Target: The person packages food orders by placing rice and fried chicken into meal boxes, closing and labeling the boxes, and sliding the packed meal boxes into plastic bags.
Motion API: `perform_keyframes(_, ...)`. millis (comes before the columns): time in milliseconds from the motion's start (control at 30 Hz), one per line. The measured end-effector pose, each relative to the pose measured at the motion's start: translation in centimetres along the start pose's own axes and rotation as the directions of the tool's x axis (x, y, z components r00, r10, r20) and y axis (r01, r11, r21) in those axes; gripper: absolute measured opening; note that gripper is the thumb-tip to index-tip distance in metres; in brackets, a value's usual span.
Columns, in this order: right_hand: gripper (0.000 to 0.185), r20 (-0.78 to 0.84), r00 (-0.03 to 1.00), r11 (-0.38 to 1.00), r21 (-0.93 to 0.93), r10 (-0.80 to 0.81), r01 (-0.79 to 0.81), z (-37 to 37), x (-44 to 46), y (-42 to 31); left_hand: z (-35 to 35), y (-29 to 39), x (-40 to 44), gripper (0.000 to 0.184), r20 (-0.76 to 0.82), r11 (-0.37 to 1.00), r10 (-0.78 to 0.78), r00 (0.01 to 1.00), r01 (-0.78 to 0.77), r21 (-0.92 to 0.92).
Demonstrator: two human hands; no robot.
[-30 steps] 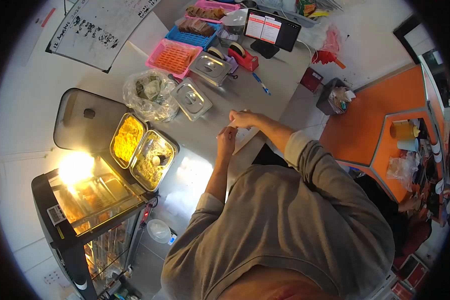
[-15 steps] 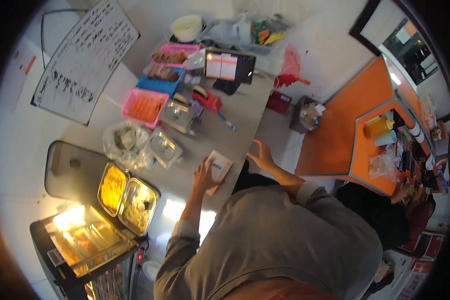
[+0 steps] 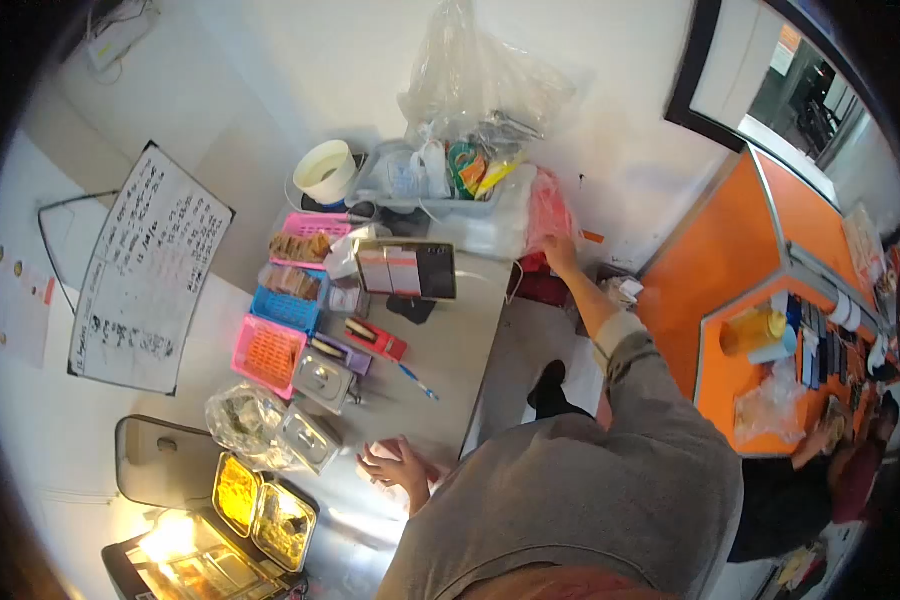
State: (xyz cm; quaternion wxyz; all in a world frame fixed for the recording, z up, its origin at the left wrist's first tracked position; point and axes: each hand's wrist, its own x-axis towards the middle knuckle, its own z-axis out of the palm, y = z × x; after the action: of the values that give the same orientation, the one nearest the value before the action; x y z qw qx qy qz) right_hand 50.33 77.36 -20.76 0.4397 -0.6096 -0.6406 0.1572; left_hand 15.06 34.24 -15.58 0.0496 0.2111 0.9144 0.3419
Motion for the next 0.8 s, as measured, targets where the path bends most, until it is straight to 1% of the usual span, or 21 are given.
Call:
perform_keyframes(67, 0.022, 0.198, 0.971, 0.979, -0.124, -0.135, 0.161, 2.2, 6.6, 2.5, 1.2, 2.6, 0.1, 0.082, -0.023, 0.995, 0.096, 0.995, -0.096, 0.001)
perform_keyframes(100, 0.023, 0.301, 0.933, 0.952, -0.171, -0.196, 0.255, 3.4, 9.1, 3.7, 2.7, 3.7, -0.1, 0.081, -0.038, 0.991, 0.135, 0.990, -0.134, 0.018)
perform_keyframes(167, 0.022, 0.160, 0.944, 0.937, -0.155, -0.288, 0.312, 5.6, 12.1, 4.7, 4.8, 7.4, -1.3, 0.079, -0.058, 0.978, 0.205, 0.977, -0.202, 0.050)
perform_keyframes(200, 0.022, 0.092, 0.938, 0.927, -0.150, -0.334, 0.344, 6.7, 13.4, 5.3, 5.8, 8.9, -2.1, 0.079, 0.000, 0.982, 0.180, 0.984, -0.180, 0.058)
perform_keyframes(267, 0.024, 0.282, 0.884, 0.885, -0.178, -0.372, 0.430, 7.1, 15.9, 4.8, 8.0, 9.9, -3.1, 0.077, 0.108, 0.974, 0.186, 0.977, -0.169, -0.151)
perform_keyframes(300, 0.024, 0.377, 0.841, 0.859, -0.183, -0.388, 0.478, 7.0, 17.0, 4.0, 8.9, 9.9, -3.6, 0.075, 0.155, 0.955, 0.194, 0.969, -0.150, -0.254)
perform_keyframes(333, 0.026, 0.520, 0.804, 0.814, -0.309, -0.289, 0.492, 6.2, 18.2, 2.6, 9.8, 9.1, -4.2, 0.073, 0.162, 0.971, 0.171, 0.972, -0.139, -0.193)
perform_keyframes(400, 0.028, 0.727, 0.686, 0.639, -0.511, -0.035, 0.575, 5.0, 20.2, -0.9, 10.7, 8.9, -5.8, 0.070, 0.204, 0.955, 0.030, 0.978, 0.032, -0.295)
perform_keyframes(433, 0.029, 0.642, 0.758, 0.626, -0.545, -0.117, 0.558, 7.4, 20.7, -0.2, 10.8, 8.8, -6.9, 0.069, 0.225, 0.931, -0.044, 0.973, 0.122, -0.344)
perform_keyframes(467, 0.031, 0.546, 0.814, 0.621, -0.572, -0.200, 0.536, 10.4, 21.2, 1.8, 10.2, 10.6, -7.6, 0.066, 0.245, 0.921, -0.087, 0.966, 0.172, -0.350)
perform_keyframes(500, 0.032, 0.440, 0.854, 0.620, -0.597, -0.278, 0.509, 12.9, 21.5, 3.9, 11.0, 9.4, -7.9, 0.062, 0.244, 0.927, -0.065, 0.968, 0.149, -0.344)
perform_keyframes(567, 0.032, 0.487, 0.849, 0.472, -0.711, -0.204, 0.521, 12.6, 20.1, 3.2, 11.0, 10.7, -7.5, 0.059, 0.299, 0.908, -0.115, 0.947, 0.222, -0.355)
perform_keyframes(633, 0.031, 0.491, 0.846, 0.406, -0.744, -0.205, 0.530, 11.9, 18.8, 2.5, 12.4, 10.9, -6.0, 0.051, 0.289, 0.886, -0.081, 0.954, 0.202, -0.419)
perform_keyframes(667, 0.030, 0.488, 0.839, 0.418, -0.728, -0.242, 0.544, 11.5, 18.4, 2.6, 12.8, 11.6, -5.0, 0.049, 0.294, 0.884, -0.081, 0.952, 0.205, -0.421)
perform_keyframes(733, 0.028, 0.529, 0.834, 0.495, -0.689, -0.157, 0.530, 10.6, 19.1, 2.7, 14.6, 13.4, -2.6, 0.044, 0.303, 0.871, -0.065, 0.951, 0.202, -0.449)
perform_keyframes(800, 0.027, 0.610, 0.787, 0.623, -0.651, 0.090, 0.433, 10.1, 21.3, 2.4, 15.4, 16.4, 0.1, 0.041, 0.297, 0.859, -0.007, 0.955, 0.158, -0.488)
